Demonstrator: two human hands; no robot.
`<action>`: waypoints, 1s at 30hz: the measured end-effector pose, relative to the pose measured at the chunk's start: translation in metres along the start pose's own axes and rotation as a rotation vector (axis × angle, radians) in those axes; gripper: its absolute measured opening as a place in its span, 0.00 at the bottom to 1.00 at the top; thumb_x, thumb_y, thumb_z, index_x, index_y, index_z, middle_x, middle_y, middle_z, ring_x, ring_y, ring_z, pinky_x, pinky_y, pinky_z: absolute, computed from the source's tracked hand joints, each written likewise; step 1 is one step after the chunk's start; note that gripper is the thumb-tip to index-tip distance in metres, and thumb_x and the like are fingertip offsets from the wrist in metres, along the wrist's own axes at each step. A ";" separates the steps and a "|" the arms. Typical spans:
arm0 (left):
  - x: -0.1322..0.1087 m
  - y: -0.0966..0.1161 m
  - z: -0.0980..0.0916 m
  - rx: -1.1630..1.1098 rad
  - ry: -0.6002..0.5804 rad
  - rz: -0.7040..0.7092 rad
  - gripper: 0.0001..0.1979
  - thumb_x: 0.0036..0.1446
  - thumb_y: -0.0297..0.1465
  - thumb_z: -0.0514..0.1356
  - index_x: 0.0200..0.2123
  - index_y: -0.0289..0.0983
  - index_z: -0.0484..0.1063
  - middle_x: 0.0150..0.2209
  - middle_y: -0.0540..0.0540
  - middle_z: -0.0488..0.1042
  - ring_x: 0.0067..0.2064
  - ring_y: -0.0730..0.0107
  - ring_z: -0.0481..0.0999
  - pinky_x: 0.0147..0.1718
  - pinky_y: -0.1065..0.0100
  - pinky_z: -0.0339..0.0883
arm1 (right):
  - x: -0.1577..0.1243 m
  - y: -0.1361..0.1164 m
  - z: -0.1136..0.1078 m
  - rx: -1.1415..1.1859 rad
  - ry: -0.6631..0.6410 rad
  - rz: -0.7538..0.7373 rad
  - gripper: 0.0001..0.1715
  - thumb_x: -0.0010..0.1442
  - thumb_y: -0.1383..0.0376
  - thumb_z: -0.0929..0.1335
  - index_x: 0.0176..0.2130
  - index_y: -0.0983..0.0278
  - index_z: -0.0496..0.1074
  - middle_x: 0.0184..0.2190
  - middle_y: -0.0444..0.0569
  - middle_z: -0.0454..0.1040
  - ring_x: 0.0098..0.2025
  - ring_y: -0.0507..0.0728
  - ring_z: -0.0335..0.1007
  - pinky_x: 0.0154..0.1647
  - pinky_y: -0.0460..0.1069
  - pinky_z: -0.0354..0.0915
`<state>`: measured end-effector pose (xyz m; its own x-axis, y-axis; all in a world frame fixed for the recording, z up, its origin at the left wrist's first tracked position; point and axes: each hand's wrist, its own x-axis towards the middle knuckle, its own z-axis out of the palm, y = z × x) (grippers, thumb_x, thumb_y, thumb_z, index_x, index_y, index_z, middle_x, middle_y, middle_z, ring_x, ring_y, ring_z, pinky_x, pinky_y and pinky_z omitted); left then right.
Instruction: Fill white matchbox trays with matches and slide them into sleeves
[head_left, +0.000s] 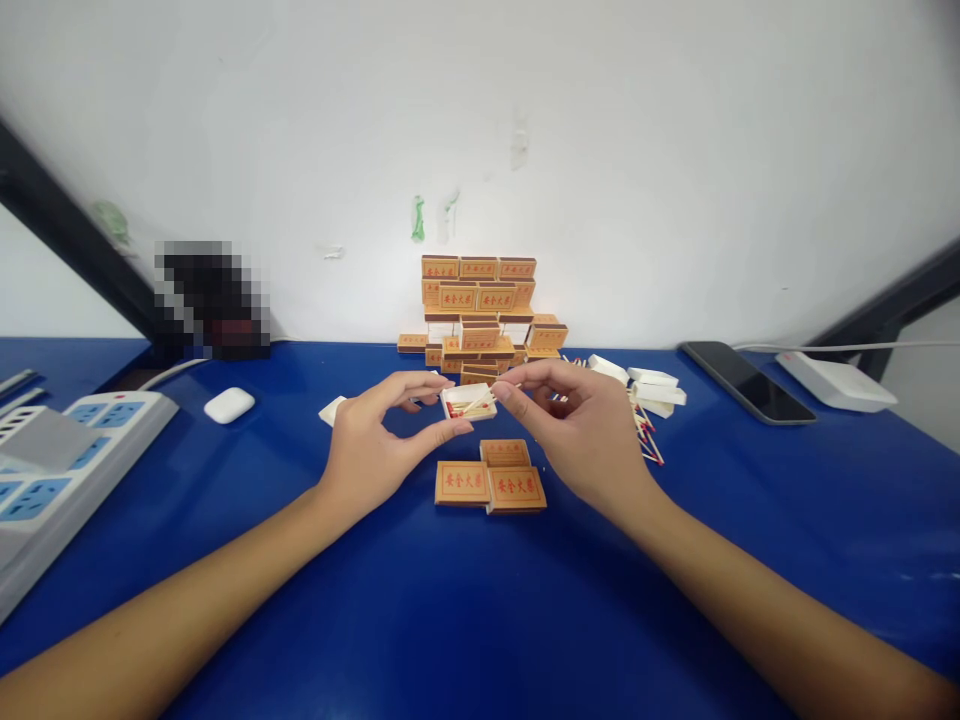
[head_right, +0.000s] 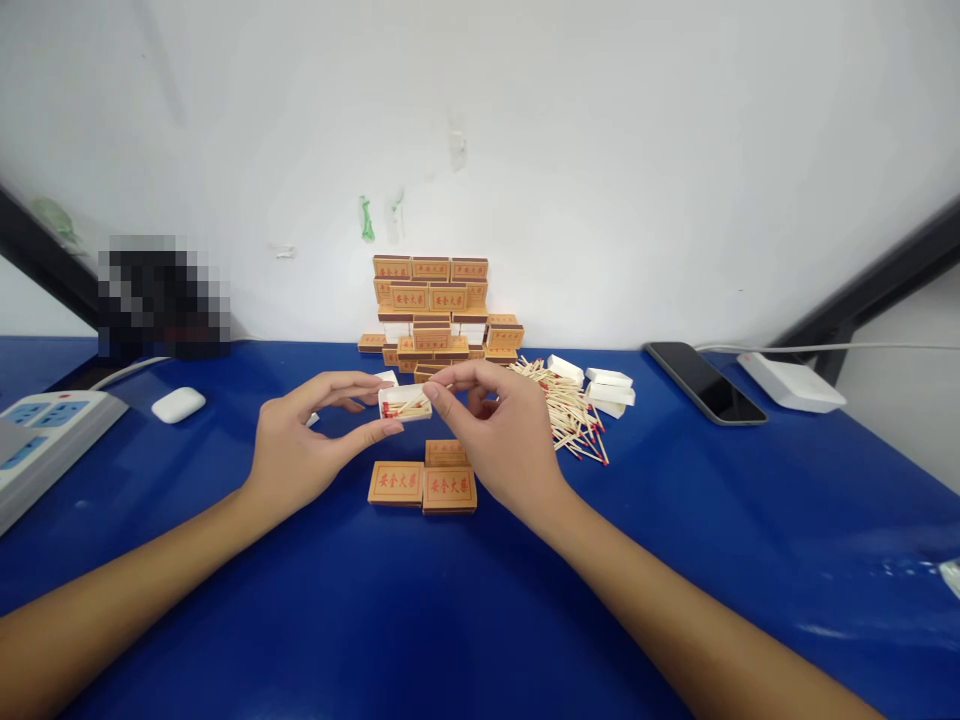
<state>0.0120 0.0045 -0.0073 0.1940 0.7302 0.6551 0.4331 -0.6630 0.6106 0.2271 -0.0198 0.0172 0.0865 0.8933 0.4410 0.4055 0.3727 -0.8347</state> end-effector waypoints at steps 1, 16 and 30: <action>0.000 0.000 0.000 -0.001 0.000 0.002 0.21 0.54 0.42 0.76 0.49 0.41 0.79 0.46 0.45 0.85 0.44 0.61 0.86 0.44 0.61 0.82 | 0.001 0.000 -0.001 -0.003 0.002 0.001 0.09 0.62 0.56 0.75 0.35 0.59 0.82 0.27 0.43 0.78 0.23 0.51 0.59 0.23 0.50 0.55; -0.001 0.000 0.000 0.009 -0.006 0.014 0.21 0.55 0.42 0.75 0.49 0.41 0.80 0.46 0.46 0.85 0.44 0.61 0.86 0.44 0.62 0.81 | 0.002 0.000 -0.001 0.094 -0.008 0.025 0.09 0.60 0.55 0.77 0.34 0.58 0.83 0.30 0.45 0.82 0.27 0.54 0.68 0.27 0.50 0.61; -0.001 0.004 0.000 0.013 -0.015 0.062 0.21 0.52 0.38 0.77 0.49 0.41 0.80 0.45 0.47 0.85 0.43 0.64 0.85 0.43 0.65 0.81 | 0.006 0.002 -0.006 -0.066 -0.125 -0.160 0.08 0.67 0.58 0.73 0.37 0.53 0.84 0.37 0.46 0.80 0.39 0.58 0.73 0.38 0.54 0.65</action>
<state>0.0138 0.0011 -0.0059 0.2342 0.6906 0.6843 0.4318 -0.7046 0.5632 0.2339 -0.0146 0.0198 -0.0961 0.8496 0.5185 0.4641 0.4991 -0.7318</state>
